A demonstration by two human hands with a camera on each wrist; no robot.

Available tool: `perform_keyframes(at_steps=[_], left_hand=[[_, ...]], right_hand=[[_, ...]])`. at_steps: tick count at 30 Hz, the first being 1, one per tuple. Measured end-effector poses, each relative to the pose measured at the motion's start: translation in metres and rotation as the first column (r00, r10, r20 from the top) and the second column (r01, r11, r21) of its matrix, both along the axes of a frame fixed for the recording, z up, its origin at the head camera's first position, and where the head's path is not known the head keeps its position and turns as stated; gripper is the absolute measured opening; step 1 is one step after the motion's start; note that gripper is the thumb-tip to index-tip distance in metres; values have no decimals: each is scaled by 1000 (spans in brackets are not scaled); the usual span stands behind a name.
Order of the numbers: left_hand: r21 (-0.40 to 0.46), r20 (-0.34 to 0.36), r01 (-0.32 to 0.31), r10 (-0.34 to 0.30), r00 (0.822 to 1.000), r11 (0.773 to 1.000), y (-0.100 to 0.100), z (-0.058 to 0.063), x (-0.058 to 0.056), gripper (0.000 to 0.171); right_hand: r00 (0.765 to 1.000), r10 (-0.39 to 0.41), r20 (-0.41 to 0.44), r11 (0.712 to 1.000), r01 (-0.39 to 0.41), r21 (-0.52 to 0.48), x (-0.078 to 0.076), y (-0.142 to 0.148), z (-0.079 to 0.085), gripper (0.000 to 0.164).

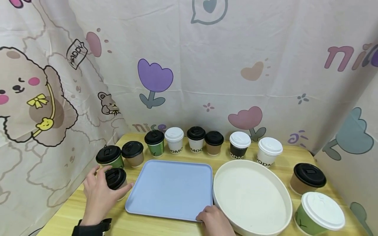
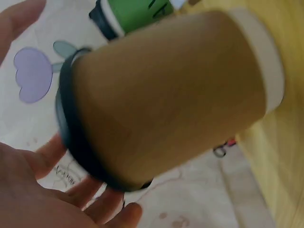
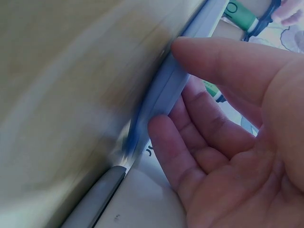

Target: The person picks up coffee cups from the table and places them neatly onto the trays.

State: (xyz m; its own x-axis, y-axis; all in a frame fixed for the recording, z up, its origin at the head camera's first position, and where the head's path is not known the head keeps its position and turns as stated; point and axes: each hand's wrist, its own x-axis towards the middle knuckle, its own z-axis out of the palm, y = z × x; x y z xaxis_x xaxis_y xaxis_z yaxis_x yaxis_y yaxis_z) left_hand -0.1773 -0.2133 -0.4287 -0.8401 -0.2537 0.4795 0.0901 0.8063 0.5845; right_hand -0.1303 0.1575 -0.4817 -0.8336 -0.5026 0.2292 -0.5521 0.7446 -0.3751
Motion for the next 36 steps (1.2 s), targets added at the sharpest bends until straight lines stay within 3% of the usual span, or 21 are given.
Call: perform_keyframes(at_steps=[3,11,16,19,22,24,26,29,32,36], left_hand=[[19,55,9,-10,998,1000,2,-4,-3,89],[95,44,-35,31,999,995,2,-11,-7,70],[141,89,-33,20,996,990,1,-16,-8,69],[133,78,-27,17,997,991,2,-17,-6,69],[126,-28,-38,42,999,991,4,-17,-5,66],[129,-134,-49,66,989,990,5,-17,-5,63],[145,-249,-53,88,965,988,6,-17,-5,60],[185,-367,-43,110,924,982,9,-16,-6,58],[217,-434,0,97,896,976,13,-15,-5,60],[210,-512,89,32,859,974,21,-13,-4,64]], right_hand=[[1000,-5,21,1000,5,1,0,0,1,21],[1000,-6,8,1000,7,-15,0,-1,0,22],[1000,-2,23,1000,2,-11,0,-1,0,21],[999,-4,33,1000,5,-5,0,-1,0,21],[999,-6,40,1000,7,-2,1,-1,0,21],[999,-7,40,1000,7,-1,1,-2,0,21],[999,-8,35,1000,8,-3,1,-2,0,21],[1000,-12,19,1000,12,-5,2,-2,1,21],[1000,-16,2,1000,16,-7,2,-2,2,21],[1000,-16,1,1000,16,-7,3,-2,3,21]])
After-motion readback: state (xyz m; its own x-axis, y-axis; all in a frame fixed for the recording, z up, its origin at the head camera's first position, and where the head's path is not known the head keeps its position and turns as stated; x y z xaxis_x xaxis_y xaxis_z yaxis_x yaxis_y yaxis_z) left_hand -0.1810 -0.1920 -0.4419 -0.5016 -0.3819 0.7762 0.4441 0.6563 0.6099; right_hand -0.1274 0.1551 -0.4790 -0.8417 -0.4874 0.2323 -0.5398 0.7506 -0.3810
